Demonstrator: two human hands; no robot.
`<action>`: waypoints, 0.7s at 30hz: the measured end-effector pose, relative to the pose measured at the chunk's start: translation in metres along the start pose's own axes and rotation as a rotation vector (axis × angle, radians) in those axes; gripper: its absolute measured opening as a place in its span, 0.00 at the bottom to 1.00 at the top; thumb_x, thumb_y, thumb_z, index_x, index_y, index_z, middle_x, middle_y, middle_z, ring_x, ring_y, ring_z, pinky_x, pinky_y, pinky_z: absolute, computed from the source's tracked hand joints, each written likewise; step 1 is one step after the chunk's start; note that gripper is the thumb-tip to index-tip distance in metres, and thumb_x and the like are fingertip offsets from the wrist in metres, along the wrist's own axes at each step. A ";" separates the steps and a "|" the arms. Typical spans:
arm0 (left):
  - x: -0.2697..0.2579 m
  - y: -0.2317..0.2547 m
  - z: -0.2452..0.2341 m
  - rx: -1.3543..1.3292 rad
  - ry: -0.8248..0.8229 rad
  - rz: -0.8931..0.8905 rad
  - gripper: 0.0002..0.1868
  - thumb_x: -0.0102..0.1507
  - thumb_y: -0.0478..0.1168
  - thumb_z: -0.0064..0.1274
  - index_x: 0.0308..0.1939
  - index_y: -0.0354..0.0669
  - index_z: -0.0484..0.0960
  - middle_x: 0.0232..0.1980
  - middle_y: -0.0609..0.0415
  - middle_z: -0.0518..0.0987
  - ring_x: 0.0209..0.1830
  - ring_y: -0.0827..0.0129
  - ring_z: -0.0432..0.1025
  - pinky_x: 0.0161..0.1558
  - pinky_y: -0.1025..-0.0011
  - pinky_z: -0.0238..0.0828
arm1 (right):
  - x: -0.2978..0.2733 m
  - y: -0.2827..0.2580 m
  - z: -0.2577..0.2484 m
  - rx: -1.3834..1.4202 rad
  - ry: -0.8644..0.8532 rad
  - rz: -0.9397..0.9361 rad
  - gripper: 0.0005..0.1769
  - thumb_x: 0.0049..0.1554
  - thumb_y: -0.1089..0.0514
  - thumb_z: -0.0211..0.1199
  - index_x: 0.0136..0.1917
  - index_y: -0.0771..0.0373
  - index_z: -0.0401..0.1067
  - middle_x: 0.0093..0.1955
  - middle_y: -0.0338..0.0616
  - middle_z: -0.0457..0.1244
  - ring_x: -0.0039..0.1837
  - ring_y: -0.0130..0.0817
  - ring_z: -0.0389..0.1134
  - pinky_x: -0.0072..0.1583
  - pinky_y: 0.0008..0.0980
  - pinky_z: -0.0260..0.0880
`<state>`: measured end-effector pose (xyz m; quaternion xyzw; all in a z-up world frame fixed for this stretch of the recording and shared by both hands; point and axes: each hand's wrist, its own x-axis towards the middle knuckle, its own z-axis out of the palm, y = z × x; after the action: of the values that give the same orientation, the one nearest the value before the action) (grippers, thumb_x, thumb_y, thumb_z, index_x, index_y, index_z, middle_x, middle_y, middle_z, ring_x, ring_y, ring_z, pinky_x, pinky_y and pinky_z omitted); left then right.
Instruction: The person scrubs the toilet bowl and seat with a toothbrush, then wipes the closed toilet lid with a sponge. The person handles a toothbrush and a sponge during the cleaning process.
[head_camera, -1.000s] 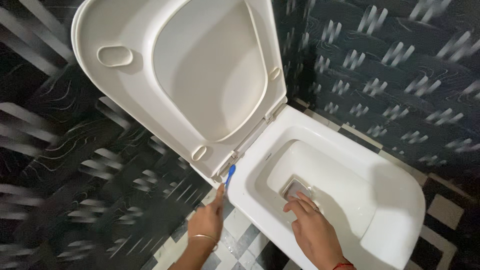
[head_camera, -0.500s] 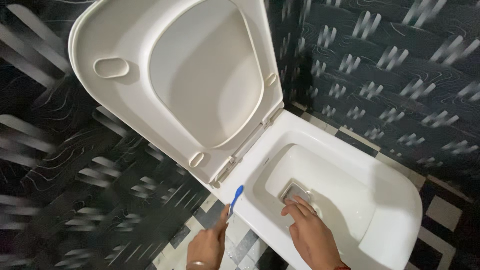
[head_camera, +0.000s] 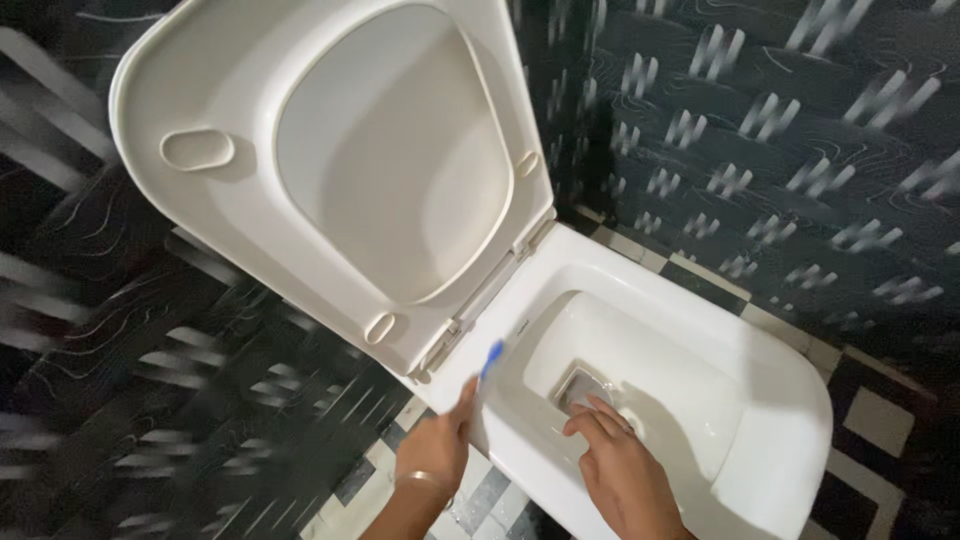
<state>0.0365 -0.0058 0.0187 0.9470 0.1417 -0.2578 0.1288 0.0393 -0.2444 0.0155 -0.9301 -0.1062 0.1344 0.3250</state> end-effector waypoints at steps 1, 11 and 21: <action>-0.007 -0.003 0.002 0.039 -0.048 -0.001 0.35 0.70 0.45 0.41 0.78 0.83 0.49 0.40 0.45 0.84 0.41 0.50 0.79 0.46 0.52 0.76 | 0.000 0.001 0.000 -0.001 0.006 -0.008 0.23 0.50 0.71 0.55 0.56 0.51 0.70 0.69 0.37 0.63 0.80 0.39 0.52 0.69 0.40 0.65; 0.002 -0.004 -0.030 0.215 0.083 0.158 0.22 0.73 0.51 0.34 0.72 0.66 0.56 0.37 0.46 0.83 0.34 0.53 0.81 0.36 0.55 0.80 | 0.001 0.017 -0.007 0.003 -0.117 0.172 0.24 0.51 0.71 0.53 0.55 0.47 0.69 0.74 0.29 0.61 0.82 0.30 0.48 0.69 0.38 0.66; 0.078 0.042 -0.051 0.244 0.274 0.166 0.16 0.73 0.49 0.33 0.50 0.44 0.72 0.38 0.43 0.83 0.37 0.49 0.81 0.38 0.53 0.78 | 0.016 0.028 -0.007 0.068 -0.056 0.188 0.24 0.51 0.72 0.54 0.55 0.47 0.70 0.72 0.28 0.63 0.82 0.29 0.49 0.65 0.37 0.70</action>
<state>0.1385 -0.0131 0.0271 0.9902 0.0473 -0.1304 0.0134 0.0599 -0.2653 -0.0002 -0.9202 -0.0226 0.1938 0.3393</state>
